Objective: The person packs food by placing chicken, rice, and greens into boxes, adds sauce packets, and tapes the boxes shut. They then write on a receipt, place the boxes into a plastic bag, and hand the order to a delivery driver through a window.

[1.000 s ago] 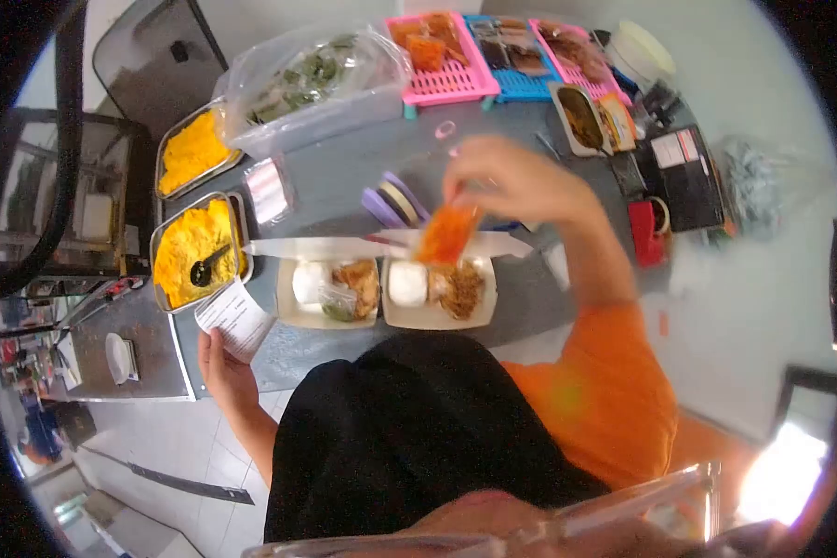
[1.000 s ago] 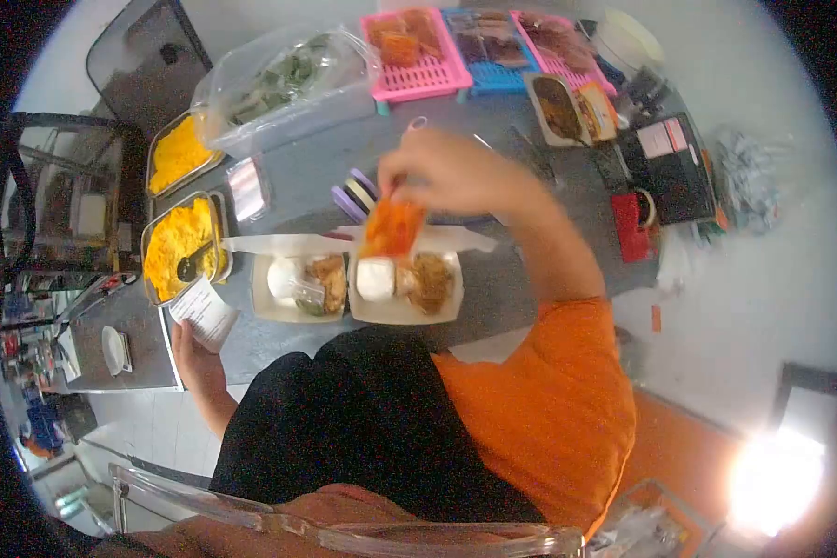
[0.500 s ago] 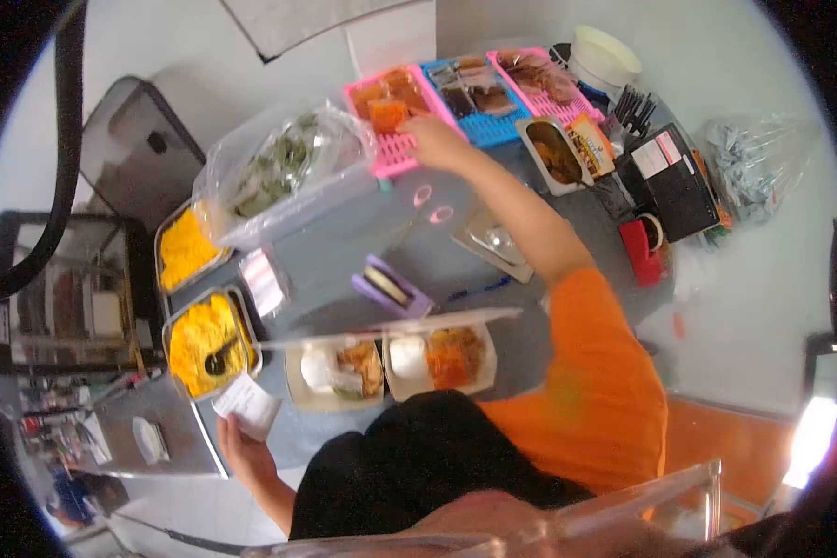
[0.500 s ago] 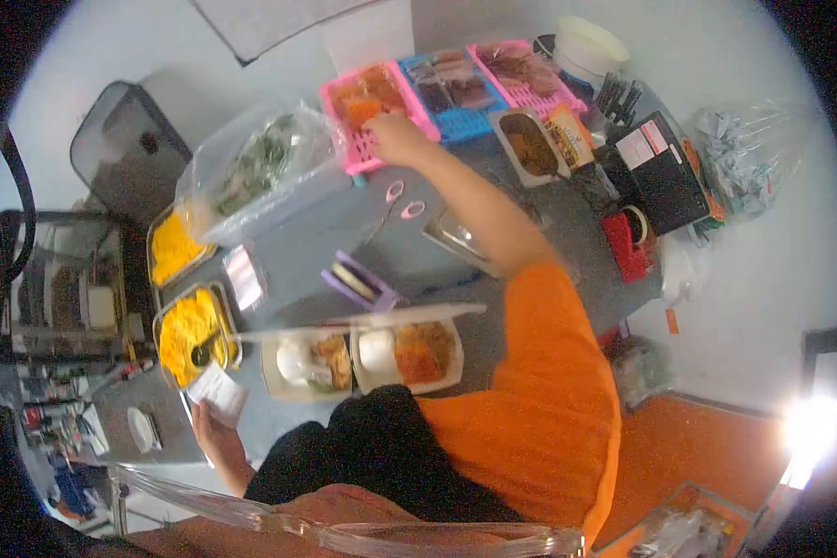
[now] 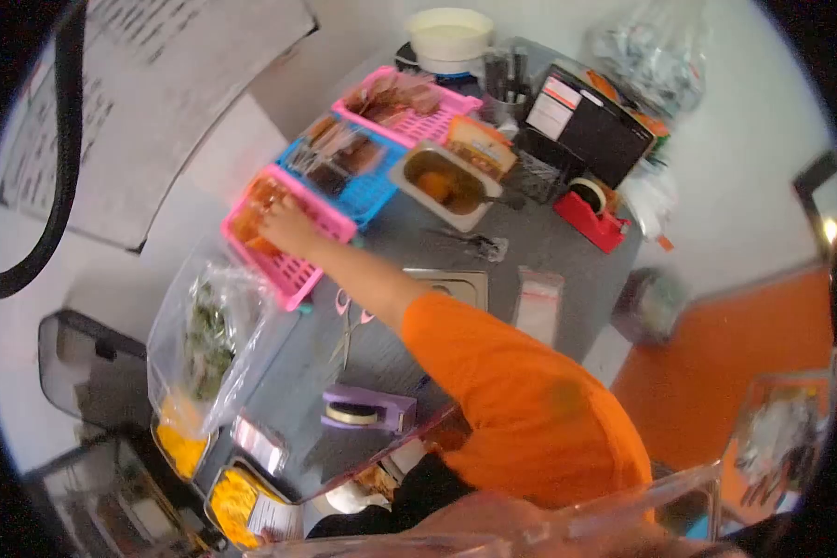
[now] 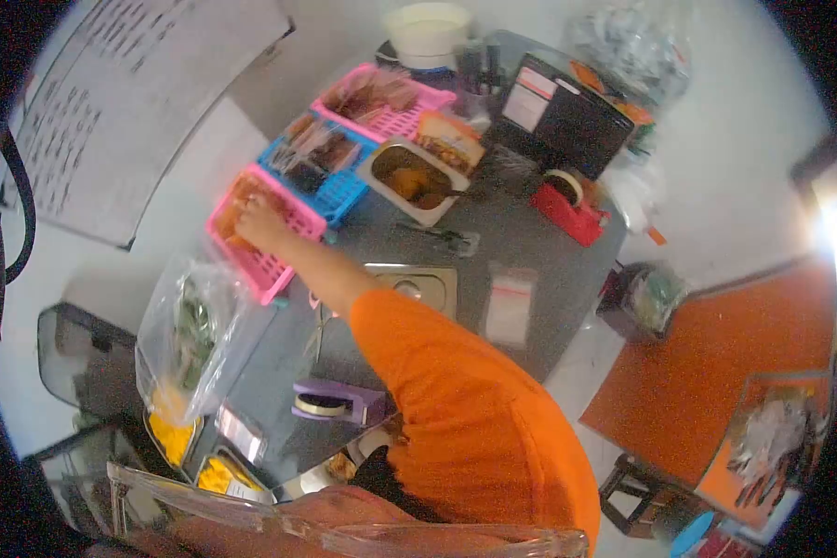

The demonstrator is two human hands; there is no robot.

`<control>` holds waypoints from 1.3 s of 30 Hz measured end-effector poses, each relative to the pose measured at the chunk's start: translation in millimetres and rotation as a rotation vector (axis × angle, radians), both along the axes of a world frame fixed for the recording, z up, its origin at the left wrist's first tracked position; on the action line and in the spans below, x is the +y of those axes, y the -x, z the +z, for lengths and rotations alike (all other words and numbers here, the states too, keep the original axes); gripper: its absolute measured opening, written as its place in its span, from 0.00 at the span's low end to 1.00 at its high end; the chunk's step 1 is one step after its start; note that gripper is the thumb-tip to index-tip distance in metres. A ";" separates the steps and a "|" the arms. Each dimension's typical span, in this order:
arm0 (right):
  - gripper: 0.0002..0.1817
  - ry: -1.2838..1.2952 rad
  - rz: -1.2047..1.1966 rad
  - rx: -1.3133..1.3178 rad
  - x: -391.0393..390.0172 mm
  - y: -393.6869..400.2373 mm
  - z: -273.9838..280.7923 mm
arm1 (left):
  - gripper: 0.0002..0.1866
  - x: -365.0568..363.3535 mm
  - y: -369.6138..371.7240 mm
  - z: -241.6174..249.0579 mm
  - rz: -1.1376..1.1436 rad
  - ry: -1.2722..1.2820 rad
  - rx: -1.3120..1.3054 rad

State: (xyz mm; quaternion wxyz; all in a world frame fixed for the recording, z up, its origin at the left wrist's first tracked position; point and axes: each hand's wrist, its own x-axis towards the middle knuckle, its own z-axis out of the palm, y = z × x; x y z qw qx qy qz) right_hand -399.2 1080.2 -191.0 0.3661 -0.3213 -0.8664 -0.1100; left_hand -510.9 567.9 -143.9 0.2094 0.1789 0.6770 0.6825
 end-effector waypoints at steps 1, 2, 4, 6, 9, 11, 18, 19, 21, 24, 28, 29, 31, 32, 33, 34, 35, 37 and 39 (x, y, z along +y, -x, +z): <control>0.10 0.040 0.056 -0.017 -1.4 -3.0 3.4 | 0.21 6.2 5.4 0.3 -0.015 -0.001 0.015; 0.10 0.080 0.117 -0.031 -2.5 -4.7 7.5 | 0.22 10.9 10.3 1.4 -0.024 -0.003 0.031; 0.10 0.149 0.104 0.031 -4.2 -5.9 15.1 | 0.22 17.3 18.3 1.6 -0.029 -0.008 0.059; 0.10 0.108 0.042 0.183 -7.2 -5.8 23.0 | 0.22 19.1 25.0 1.8 -0.024 -0.010 0.082; 0.07 0.198 0.115 0.326 -17.6 -8.2 37.6 | 0.22 13.3 31.2 2.6 -0.001 -0.010 0.111; 0.06 0.312 0.210 0.309 -26.6 -13.6 53.5 | 0.22 4.8 33.0 4.3 0.021 -0.013 0.130; 0.05 0.584 0.557 0.277 -123.0 -83.4 144.1 | 0.23 -89.5 -23.4 37.5 0.295 0.016 0.140; 0.06 0.619 0.631 0.285 -141.8 -95.8 155.1 | 0.23 -75.3 -49.4 56.7 0.409 0.019 0.108; 0.07 0.712 0.763 0.245 -179.5 -120.7 177.7 | 0.23 -92.7 -83.8 74.6 0.259 0.282 0.466; 0.07 0.952 0.961 0.197 -224.2 -139.2 179.6 | 0.21 -100.6 -114.0 97.7 0.410 0.002 -0.001; 0.05 1.254 1.078 0.147 -284.4 -147.1 171.3 | 0.18 -140.7 -127.3 94.8 0.297 -0.181 -0.180; 0.05 1.347 1.009 0.127 -296.2 -147.8 172.8 | 0.17 -147.0 -129.0 95.0 0.263 -0.235 -0.187; 0.05 1.429 1.027 0.116 -316.2 -143.8 167.3 | 0.17 -161.8 -127.1 97.5 0.260 -0.242 -0.206; 0.05 1.506 1.017 0.124 -327.2 -142.9 162.5 | 0.17 -170.3 -126.6 97.8 0.227 -0.248 -0.228; 0.05 1.521 1.023 0.112 -336.3 -141.4 156.9 | 0.17 -178.0 -123.6 95.5 0.243 -0.239 -0.233; 0.05 1.522 1.007 0.098 -343.7 -139.1 151.4 | 0.18 -185.4 -119.8 91.9 0.237 -0.239 -0.212; 0.05 1.518 0.990 0.087 -350.7 -134.7 145.8 | 0.20 -191.1 -114.7 90.2 0.226 -0.241 -0.189; 0.06 1.506 0.980 0.110 -363.6 -126.4 131.7 | 0.20 -194.7 -115.2 95.0 0.239 -0.242 -0.189; 0.07 1.489 0.953 0.132 -371.0 -120.6 120.1 | 0.18 -199.9 -114.7 96.7 0.234 -0.293 -0.254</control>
